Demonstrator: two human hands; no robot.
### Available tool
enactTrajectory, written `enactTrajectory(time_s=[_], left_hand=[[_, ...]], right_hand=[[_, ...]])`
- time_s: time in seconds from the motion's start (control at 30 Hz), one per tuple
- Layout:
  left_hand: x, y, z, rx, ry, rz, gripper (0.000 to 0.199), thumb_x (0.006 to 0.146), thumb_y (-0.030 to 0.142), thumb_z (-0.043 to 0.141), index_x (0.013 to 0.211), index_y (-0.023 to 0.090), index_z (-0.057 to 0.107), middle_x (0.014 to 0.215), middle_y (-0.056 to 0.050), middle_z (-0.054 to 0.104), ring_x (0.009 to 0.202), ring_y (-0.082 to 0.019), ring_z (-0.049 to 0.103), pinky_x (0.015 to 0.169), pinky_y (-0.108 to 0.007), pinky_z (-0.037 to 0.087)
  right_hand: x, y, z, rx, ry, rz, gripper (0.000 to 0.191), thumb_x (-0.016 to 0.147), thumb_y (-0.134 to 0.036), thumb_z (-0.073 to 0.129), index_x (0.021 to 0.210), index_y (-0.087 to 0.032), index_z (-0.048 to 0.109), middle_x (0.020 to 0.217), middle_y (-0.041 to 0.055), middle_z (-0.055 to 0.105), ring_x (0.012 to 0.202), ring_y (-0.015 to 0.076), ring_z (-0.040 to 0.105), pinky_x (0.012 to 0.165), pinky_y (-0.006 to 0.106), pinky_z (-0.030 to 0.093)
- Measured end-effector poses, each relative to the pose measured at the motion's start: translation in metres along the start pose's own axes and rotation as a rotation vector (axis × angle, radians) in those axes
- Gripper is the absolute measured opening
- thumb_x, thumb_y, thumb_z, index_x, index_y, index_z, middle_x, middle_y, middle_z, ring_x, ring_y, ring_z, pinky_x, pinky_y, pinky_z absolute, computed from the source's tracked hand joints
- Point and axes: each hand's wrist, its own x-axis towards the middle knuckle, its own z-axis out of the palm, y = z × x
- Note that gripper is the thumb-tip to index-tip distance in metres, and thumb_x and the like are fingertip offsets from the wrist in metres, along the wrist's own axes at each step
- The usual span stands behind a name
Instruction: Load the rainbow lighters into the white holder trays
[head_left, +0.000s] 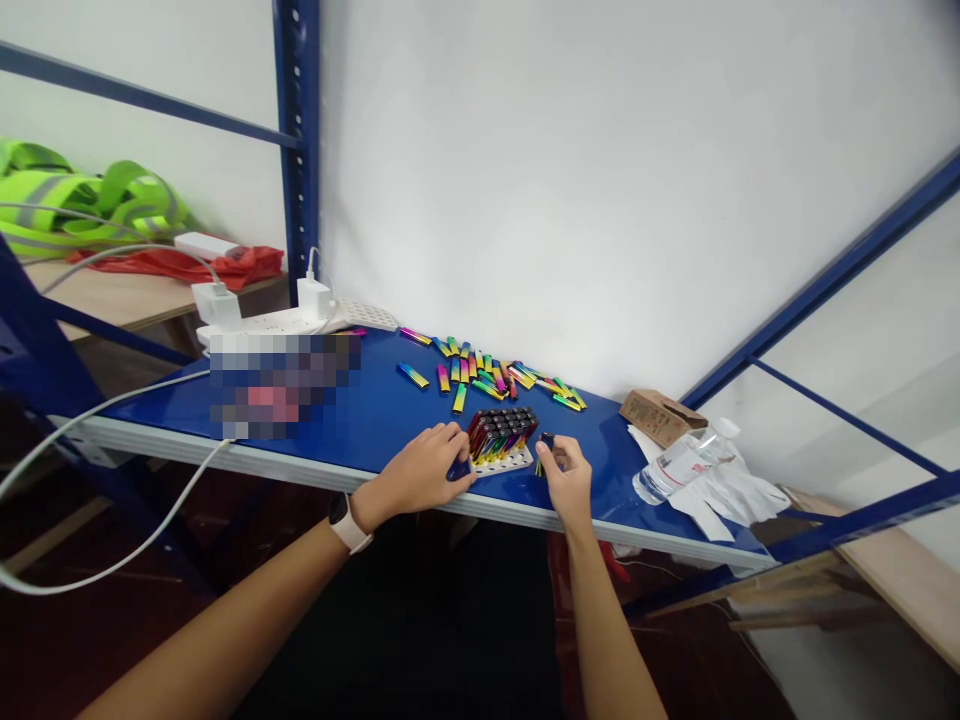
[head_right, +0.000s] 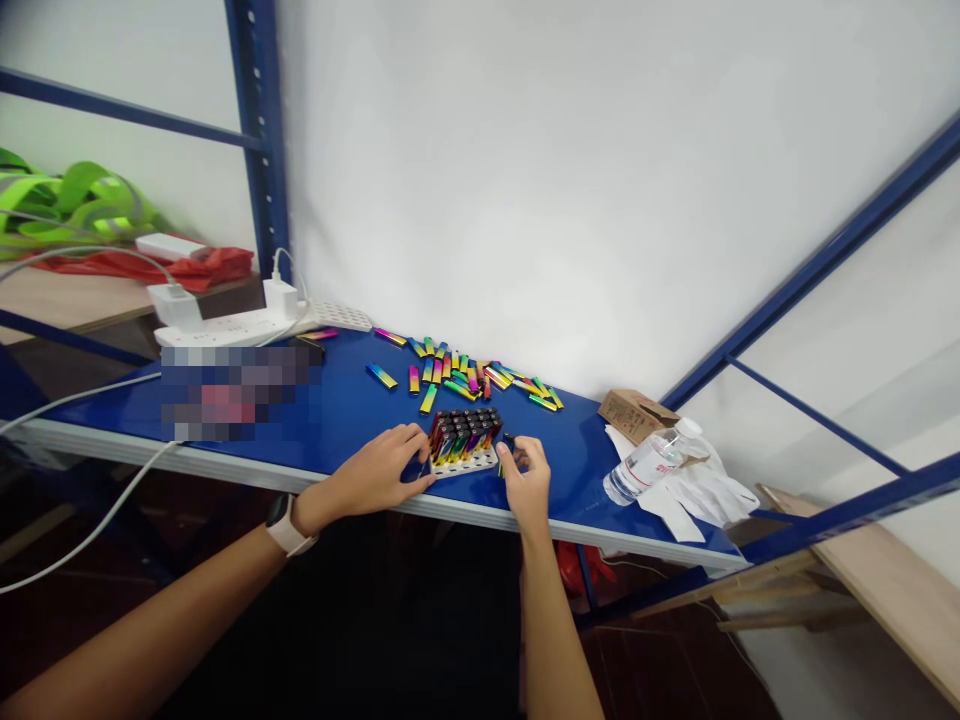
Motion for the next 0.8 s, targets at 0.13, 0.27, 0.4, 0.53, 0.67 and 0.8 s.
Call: enactTrajectory(time_s=[0.13,0.27,0.4,0.53,0.67,0.8], left_hand=[[0.000,-0.001,0.001,0.010,-0.012,0.009,0.022,0.091,0.043,0.061,0.090,0.023,0.052,0.097,-0.004,0.057,0.092,-0.023,0.056,0.082,-0.038,0.043],[0.000,0.000,0.000,0.032,-0.027,0.004,0.023,0.092,0.043,0.060,0.092,0.023,0.051,0.098,-0.004,0.057,0.093,-0.024,0.056,0.083,-0.038,0.043],[0.000,0.001,-0.001,0.038,-0.032,0.004,0.023,0.092,0.044,0.060,0.091,0.022,0.051,0.098,-0.004,0.057,0.093,-0.024,0.055,0.084,-0.038,0.043],[0.000,0.001,-0.001,0.039,-0.032,0.000,0.024,0.092,0.044,0.060,0.091,0.022,0.050,0.098,-0.004,0.057,0.093,-0.024,0.055,0.084,-0.038,0.043],[0.000,0.001,0.000,0.040,-0.032,0.006,0.024,0.093,0.045,0.059,0.092,0.022,0.050,0.099,-0.005,0.057,0.093,-0.024,0.055,0.084,-0.038,0.043],[0.000,0.001,0.000,0.044,-0.037,0.005,0.024,0.093,0.045,0.059,0.092,0.022,0.050,0.099,-0.005,0.057,0.094,-0.024,0.055,0.085,-0.038,0.043]], right_hand=[[0.008,-0.007,-0.001,-0.020,-0.080,-0.044,0.029,0.080,-0.044,0.078,0.094,-0.020,0.073,0.093,0.0049,0.065,0.075,0.0170,0.059,0.071,0.031,0.050],[0.010,-0.009,0.003,-0.035,-0.134,-0.021,0.035,0.080,-0.040,0.079,0.108,-0.020,0.070,0.080,0.0017,0.064,0.070,0.0168,0.060,0.068,0.031,0.050],[0.010,-0.007,0.007,-0.041,-0.093,-0.051,0.039,0.078,-0.038,0.081,0.110,-0.020,0.066,0.089,0.0029,0.067,0.074,0.0159,0.063,0.071,0.031,0.052],[0.010,-0.007,0.009,-0.089,-0.084,-0.101,0.040,0.082,-0.038,0.079,0.112,-0.021,0.060,0.091,0.0028,0.068,0.077,0.0162,0.064,0.073,0.031,0.053],[0.010,-0.009,0.009,-0.150,-0.124,-0.121,0.035,0.085,-0.039,0.076,0.111,-0.021,0.059,0.093,0.0043,0.069,0.081,0.0177,0.066,0.075,0.031,0.053],[0.009,-0.011,0.005,-0.218,-0.160,-0.163,0.033,0.087,-0.040,0.073,0.112,-0.022,0.060,0.093,0.0046,0.068,0.083,0.0186,0.067,0.074,0.031,0.053]])
